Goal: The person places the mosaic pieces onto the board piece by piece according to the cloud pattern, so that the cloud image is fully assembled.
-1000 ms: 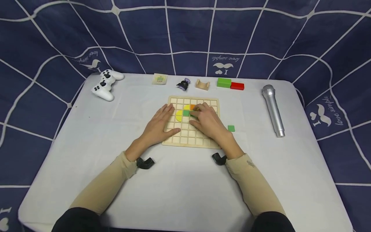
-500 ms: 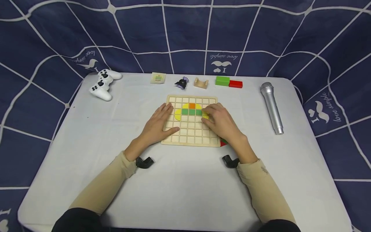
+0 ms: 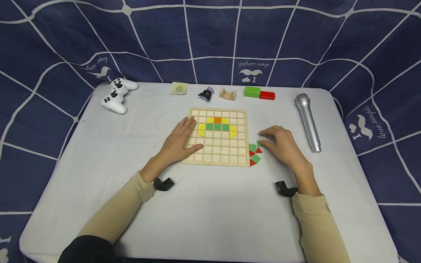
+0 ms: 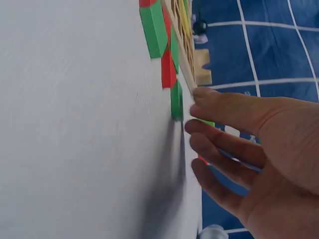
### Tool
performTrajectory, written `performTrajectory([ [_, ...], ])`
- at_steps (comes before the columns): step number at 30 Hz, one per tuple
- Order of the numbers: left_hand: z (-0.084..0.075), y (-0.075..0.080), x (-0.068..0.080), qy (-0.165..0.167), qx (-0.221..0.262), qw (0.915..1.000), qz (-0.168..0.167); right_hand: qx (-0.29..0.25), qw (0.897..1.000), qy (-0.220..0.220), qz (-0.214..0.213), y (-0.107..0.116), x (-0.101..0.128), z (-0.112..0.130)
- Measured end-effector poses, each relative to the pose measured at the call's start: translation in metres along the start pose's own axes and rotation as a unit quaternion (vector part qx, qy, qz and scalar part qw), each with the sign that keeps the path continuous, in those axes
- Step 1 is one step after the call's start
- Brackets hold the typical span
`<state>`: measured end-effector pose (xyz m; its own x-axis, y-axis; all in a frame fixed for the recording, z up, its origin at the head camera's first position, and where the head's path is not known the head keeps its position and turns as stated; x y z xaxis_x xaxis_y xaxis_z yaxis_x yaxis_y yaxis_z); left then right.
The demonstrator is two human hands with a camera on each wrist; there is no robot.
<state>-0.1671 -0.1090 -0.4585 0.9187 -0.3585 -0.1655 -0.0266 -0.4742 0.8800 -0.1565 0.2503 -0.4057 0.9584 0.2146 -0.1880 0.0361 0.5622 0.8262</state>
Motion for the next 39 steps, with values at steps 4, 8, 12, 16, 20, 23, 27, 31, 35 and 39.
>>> performTrajectory([
  [4, 0.0, -0.001, 0.0, -0.002, 0.0, 1.0, 0.001, -0.009, 1.0, -0.014, 0.023, 0.0, 0.003, -0.007],
  [8, 0.0, 0.0, 0.0, -0.002, 0.0, 1.0, 0.0, -0.009, 0.999, -0.02, 0.034, -0.001, 0.003, -0.008],
  [12, 0.0, 0.0, 0.0, -0.004, 0.001, 1.0, -0.002, -0.007, 0.999, -0.024, 0.03, 0.0, 0.002, -0.009],
  [16, -0.001, -0.001, -0.001, -0.005, -0.002, 1.0, 0.001, -0.011, 0.999, -0.036, 0.019, 0.003, 0.0, -0.009],
  [20, -0.001, -0.001, 0.0, -0.005, -0.001, 1.0, 0.004, -0.028, 0.999, -0.039, -0.006, 0.007, -0.009, 0.0],
  [23, 0.0, -0.001, 0.0, -0.002, 0.0, 1.0, 0.002, -0.044, 0.998, -0.04, -0.016, 0.002, -0.024, 0.019],
  [27, 0.002, 0.0, 0.001, -0.001, -0.003, 1.0, -0.002, -0.069, 0.997, -0.023, 0.0, -0.021, -0.045, 0.054],
  [31, 0.003, -0.001, 0.002, -0.001, 0.0, 1.0, -0.003, -0.093, 0.995, 0.005, 0.022, -0.048, -0.06, 0.084],
  [35, 0.002, -0.001, 0.002, 0.0, 0.001, 1.0, -0.002, -0.106, 0.994, 0.018, 0.022, -0.067, -0.068, 0.1],
  [39, 0.001, 0.0, 0.001, -0.001, -0.004, 1.0, -0.001, -0.115, 0.993, 0.022, 0.005, -0.078, -0.073, 0.11],
])
Point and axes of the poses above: each hand's wrist, its own x-axis away from the middle knuckle, its own y-axis out of the back of the hand, z = x × y, the point moved 4 cm from there along -x, towards the middle knuckle, and after that the axes turned 8 degrees about -z, right-handed, at the moved point
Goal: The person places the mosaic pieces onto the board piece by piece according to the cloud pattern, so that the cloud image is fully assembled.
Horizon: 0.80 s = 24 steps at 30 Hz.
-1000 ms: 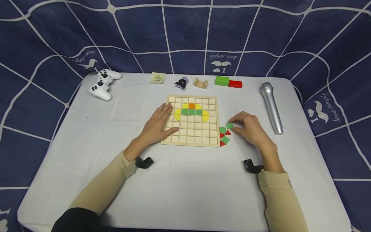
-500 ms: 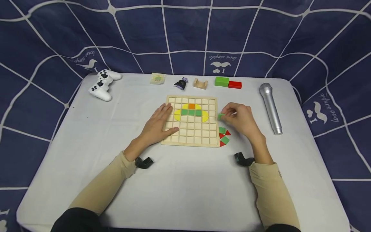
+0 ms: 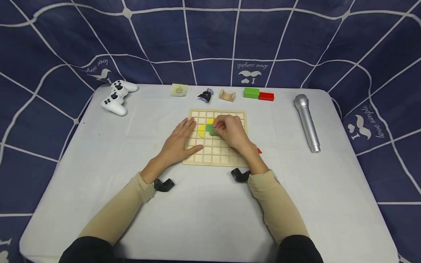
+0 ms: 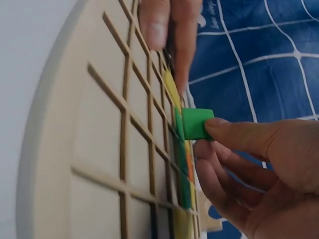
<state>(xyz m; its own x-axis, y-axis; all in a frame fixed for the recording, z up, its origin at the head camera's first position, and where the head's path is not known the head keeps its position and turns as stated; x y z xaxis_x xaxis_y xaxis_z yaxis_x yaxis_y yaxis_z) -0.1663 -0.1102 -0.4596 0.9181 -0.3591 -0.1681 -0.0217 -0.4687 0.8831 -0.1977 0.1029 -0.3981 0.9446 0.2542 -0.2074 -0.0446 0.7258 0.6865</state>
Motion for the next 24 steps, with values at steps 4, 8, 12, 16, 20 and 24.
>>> performTrajectory([
  [4, -0.001, 0.001, 0.0, 0.002, -0.002, 1.0, 0.002, 0.002, 1.0, 0.016, -0.003, -0.01, -0.001, 0.004],
  [8, -0.002, 0.001, -0.001, 0.001, -0.002, 1.0, 0.003, 0.021, 0.999, 0.035, -0.003, -0.017, 0.0, 0.005],
  [12, -0.002, 0.001, -0.001, -0.003, -0.003, 1.0, 0.003, 0.066, 0.996, 0.059, -0.002, -0.019, 0.005, 0.005],
  [16, -0.003, 0.0, -0.002, -0.004, -0.005, 1.0, 0.003, 0.12, 0.988, 0.1, -0.004, -0.019, 0.013, 0.007],
  [20, -0.001, -0.001, -0.002, -0.002, -0.008, 1.0, 0.003, 0.145, 0.979, 0.145, 0.005, -0.02, 0.02, 0.012],
  [24, 0.001, -0.002, -0.001, 0.001, -0.009, 1.0, 0.001, 0.155, 0.972, 0.172, 0.026, -0.021, 0.025, 0.015],
])
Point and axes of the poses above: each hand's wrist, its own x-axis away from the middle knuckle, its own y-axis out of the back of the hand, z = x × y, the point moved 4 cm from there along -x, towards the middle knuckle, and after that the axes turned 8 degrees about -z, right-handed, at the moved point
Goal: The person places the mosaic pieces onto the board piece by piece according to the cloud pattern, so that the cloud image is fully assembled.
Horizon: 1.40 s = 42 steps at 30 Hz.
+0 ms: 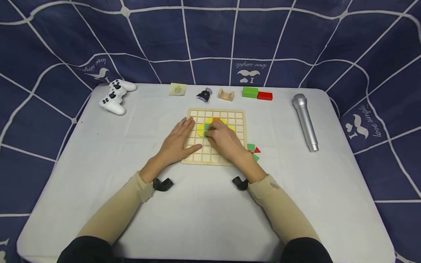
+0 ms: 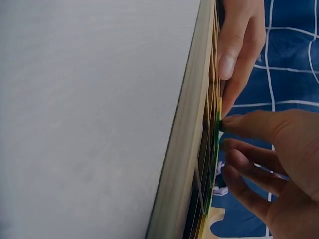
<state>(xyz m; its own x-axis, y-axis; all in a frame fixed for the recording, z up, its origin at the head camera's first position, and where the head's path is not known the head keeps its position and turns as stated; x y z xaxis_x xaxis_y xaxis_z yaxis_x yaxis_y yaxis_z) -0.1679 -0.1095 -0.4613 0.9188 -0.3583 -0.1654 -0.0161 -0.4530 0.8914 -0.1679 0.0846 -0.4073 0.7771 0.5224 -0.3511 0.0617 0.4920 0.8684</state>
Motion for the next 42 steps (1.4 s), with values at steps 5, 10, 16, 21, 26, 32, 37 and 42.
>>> performTrajectory([
  [5, 0.0, 0.0, 0.001, 0.001, 0.004, 1.0, -0.002, -0.009, 1.0, -0.004, 0.009, 0.007, 0.01, -0.001],
  [10, -0.001, 0.001, 0.001, 0.001, 0.012, 0.9999, -0.002, -0.025, 0.999, -0.042, 0.004, 0.024, 0.029, -0.016],
  [16, -0.001, 0.0, 0.0, 0.001, 0.015, 0.9999, -0.001, -0.044, 0.993, -0.106, -0.013, 0.05, 0.056, -0.049],
  [21, -0.001, -0.001, 0.0, 0.0, 0.016, 0.9999, -0.001, -0.04, 0.988, -0.146, -0.029, 0.069, 0.078, -0.075],
  [26, -0.002, 0.0, 0.0, 0.002, 0.019, 0.9998, 0.0, -0.044, 0.984, -0.171, -0.014, 0.076, 0.095, -0.086],
  [32, -0.001, 0.001, 0.0, 0.005, 0.021, 0.9998, -0.002, -0.06, 0.981, -0.185, 0.021, 0.069, 0.098, -0.086],
  [37, -0.001, 0.001, 0.001, 0.006, 0.02, 0.9998, -0.001, -0.065, 0.979, -0.191, 0.015, 0.068, 0.093, -0.086],
  [42, -0.002, 0.002, 0.001, 0.002, 0.02, 0.9998, -0.001, -0.088, 0.972, -0.216, 0.01, 0.072, 0.083, -0.082],
])
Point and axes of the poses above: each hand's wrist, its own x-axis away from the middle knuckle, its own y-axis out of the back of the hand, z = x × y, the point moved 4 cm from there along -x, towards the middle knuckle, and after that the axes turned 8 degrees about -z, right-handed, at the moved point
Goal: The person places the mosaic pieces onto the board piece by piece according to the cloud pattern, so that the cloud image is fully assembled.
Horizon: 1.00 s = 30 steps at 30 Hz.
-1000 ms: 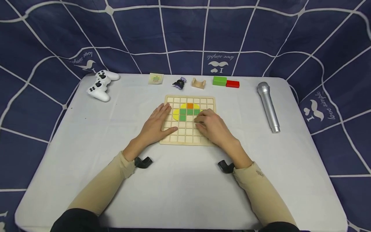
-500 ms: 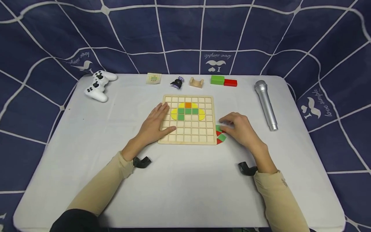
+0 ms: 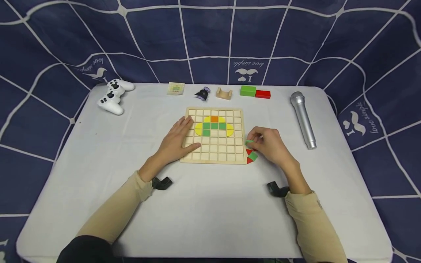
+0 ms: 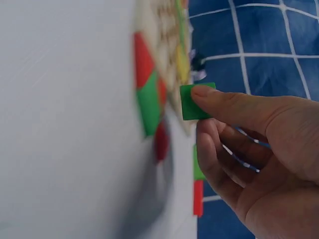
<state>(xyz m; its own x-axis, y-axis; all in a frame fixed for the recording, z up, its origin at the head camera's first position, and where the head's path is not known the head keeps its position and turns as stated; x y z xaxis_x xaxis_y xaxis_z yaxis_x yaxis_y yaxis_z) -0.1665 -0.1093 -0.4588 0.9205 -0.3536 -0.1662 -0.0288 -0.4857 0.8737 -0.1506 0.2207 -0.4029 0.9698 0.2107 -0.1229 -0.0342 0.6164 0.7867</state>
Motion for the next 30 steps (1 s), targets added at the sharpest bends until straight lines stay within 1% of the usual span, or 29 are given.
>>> performTrajectory([
  [3, 0.001, 0.0, -0.001, 0.002, -0.002, 1.0, 0.0, -0.016, 1.0, 0.001, -0.006, -0.004, -0.011, 0.013],
  [9, 0.001, 0.0, -0.001, 0.002, 0.001, 1.0, 0.0, -0.029, 0.998, 0.038, -0.027, -0.028, -0.038, 0.045],
  [15, -0.001, -0.001, -0.001, 0.001, 0.0, 1.0, 0.0, -0.034, 0.998, 0.041, -0.041, -0.052, -0.055, 0.063],
  [19, -0.001, -0.002, -0.002, -0.001, 0.0, 1.0, -0.001, -0.026, 0.997, 0.057, -0.043, -0.062, -0.059, 0.068],
  [23, -0.002, -0.001, -0.002, -0.002, -0.001, 1.0, -0.001, -0.01, 0.995, 0.078, -0.055, -0.069, -0.058, 0.07],
  [25, -0.002, -0.001, -0.002, -0.003, -0.002, 1.0, 0.0, -0.001, 0.995, 0.081, -0.063, -0.071, -0.056, 0.071],
  [30, -0.002, 0.001, -0.001, 0.002, -0.002, 1.0, 0.002, 0.047, 0.992, 0.095, -0.069, -0.073, -0.053, 0.075],
])
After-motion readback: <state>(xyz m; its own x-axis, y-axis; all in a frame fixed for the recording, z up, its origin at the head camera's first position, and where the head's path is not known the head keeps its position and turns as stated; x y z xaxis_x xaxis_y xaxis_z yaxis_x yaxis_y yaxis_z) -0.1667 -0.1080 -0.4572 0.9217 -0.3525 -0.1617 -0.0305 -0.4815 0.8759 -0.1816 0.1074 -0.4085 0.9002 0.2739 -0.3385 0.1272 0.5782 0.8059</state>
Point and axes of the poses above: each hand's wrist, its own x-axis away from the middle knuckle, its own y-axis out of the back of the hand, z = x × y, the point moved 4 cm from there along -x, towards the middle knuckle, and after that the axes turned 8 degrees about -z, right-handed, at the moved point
